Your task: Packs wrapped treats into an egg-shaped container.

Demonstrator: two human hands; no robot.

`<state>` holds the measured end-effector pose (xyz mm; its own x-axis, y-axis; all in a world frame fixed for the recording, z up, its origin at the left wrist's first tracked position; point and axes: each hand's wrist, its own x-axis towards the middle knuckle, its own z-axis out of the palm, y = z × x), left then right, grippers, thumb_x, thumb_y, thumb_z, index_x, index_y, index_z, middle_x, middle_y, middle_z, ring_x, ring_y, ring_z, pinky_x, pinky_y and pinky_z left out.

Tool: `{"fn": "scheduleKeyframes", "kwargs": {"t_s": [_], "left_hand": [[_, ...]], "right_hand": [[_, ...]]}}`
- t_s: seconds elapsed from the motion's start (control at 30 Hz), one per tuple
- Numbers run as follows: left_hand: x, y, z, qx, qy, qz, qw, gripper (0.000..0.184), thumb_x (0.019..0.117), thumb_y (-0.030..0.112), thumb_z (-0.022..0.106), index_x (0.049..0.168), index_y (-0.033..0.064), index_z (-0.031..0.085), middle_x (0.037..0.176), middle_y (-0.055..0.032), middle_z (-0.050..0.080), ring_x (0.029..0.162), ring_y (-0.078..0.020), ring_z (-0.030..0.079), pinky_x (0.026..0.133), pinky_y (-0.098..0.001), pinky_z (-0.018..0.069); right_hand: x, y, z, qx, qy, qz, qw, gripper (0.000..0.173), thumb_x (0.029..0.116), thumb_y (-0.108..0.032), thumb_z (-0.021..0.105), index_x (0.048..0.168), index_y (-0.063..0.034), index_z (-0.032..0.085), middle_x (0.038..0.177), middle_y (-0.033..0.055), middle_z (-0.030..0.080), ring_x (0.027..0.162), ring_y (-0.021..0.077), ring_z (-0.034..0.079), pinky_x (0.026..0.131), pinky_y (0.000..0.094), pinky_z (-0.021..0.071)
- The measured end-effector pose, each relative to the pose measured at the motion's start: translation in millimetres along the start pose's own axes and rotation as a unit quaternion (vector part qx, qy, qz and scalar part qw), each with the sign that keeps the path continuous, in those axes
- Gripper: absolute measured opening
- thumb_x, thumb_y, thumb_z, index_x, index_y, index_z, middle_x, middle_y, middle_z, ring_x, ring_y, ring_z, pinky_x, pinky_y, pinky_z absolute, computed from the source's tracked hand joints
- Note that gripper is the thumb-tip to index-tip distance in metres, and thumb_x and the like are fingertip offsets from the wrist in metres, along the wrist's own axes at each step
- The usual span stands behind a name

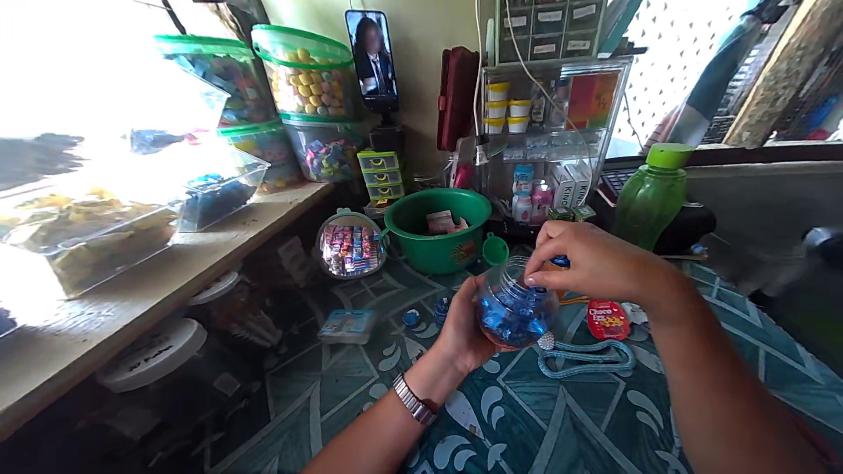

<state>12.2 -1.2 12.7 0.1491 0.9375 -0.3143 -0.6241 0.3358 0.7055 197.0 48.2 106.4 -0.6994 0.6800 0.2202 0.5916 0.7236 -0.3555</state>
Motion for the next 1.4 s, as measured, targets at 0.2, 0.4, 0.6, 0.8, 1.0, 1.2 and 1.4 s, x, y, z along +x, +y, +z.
{"fn": "scheduleKeyframes", "kwargs": {"t_s": [0.2,0.4,0.6,0.8,1.0,1.2,1.4], "left_hand": [[-1,-4,2,0.008,-0.002,-0.012,1.0,0.047,0.1061,0.043,0.028,0.117,0.0106,0.059,0.104,-0.0153,0.068,0.094,-0.0305,0.07,0.076,-0.0482,0.0591],[2,-14,0,0.045,-0.035,0.01,0.998,0.043,0.1074,0.037,0.027,0.113,0.01,0.06,0.099,-0.012,0.07,0.091,-0.0252,0.07,0.076,-0.0429,0.0592],[0,-16,4,0.04,-0.013,-0.038,0.998,0.046,0.1074,0.043,0.027,0.116,0.011,0.059,0.102,-0.0144,0.068,0.093,-0.0299,0.069,0.075,-0.0473,0.0589],[-1,-18,5,0.04,-0.018,-0.049,0.998,0.044,0.107,0.043,0.029,0.115,0.0117,0.059,0.102,-0.014,0.068,0.092,-0.0299,0.069,0.074,-0.0473,0.0584],[-3,-18,5,0.038,-0.052,-0.049,0.997,0.044,0.1077,0.043,0.028,0.117,0.0126,0.058,0.104,-0.013,0.068,0.094,-0.028,0.069,0.076,-0.0453,0.0581],[-3,-18,4,0.036,-0.051,-0.039,0.997,0.044,0.1079,0.043,0.026,0.114,0.0128,0.058,0.1,-0.0122,0.067,0.091,-0.0268,0.069,0.074,-0.044,0.0578],[-3,-16,5,0.019,-0.054,-0.054,0.997,0.048,0.1077,0.046,0.026,0.12,0.0126,0.058,0.105,-0.0144,0.067,0.094,-0.0292,0.068,0.074,-0.0454,0.0579]], "right_hand": [[-6,-5,-3,-0.059,-0.051,0.033,0.996,0.015,0.0968,-0.031,0.072,0.099,-0.0202,0.081,0.098,0.0016,0.063,0.095,0.015,0.058,0.082,0.0363,0.0478],[-8,-10,-8,-0.12,-0.146,0.068,0.98,0.021,0.0889,-0.036,0.081,0.103,-0.0204,0.081,0.104,0.005,0.067,0.105,0.0216,0.06,0.089,0.0442,0.0483],[5,-32,-18,-0.209,-0.227,0.041,0.95,0.02,0.0939,-0.026,0.076,0.108,-0.0131,0.079,0.111,0.0114,0.068,0.108,0.0279,0.062,0.092,0.0496,0.0482],[17,-72,-10,-0.357,-0.306,0.058,0.881,0.021,0.0941,-0.012,0.072,0.106,0.004,0.07,0.106,0.0197,0.067,0.103,0.0374,0.064,0.083,0.0535,0.0499],[16,-80,-18,-0.388,-0.333,0.052,0.858,0.02,0.095,-0.022,0.073,0.101,-0.003,0.075,0.1,0.0155,0.07,0.098,0.035,0.066,0.081,0.0534,0.051],[9,-84,-8,-0.428,-0.266,-0.015,0.863,0.022,0.0865,-0.018,0.081,0.093,0.0013,0.071,0.084,0.014,0.067,0.082,0.0317,0.066,0.068,0.0477,0.0497],[8,-84,-20,-0.378,-0.218,0.012,0.9,0.015,0.089,-0.019,0.08,0.096,-0.0061,0.077,0.083,0.0116,0.07,0.082,0.0321,0.068,0.07,0.0518,0.0519]]}}
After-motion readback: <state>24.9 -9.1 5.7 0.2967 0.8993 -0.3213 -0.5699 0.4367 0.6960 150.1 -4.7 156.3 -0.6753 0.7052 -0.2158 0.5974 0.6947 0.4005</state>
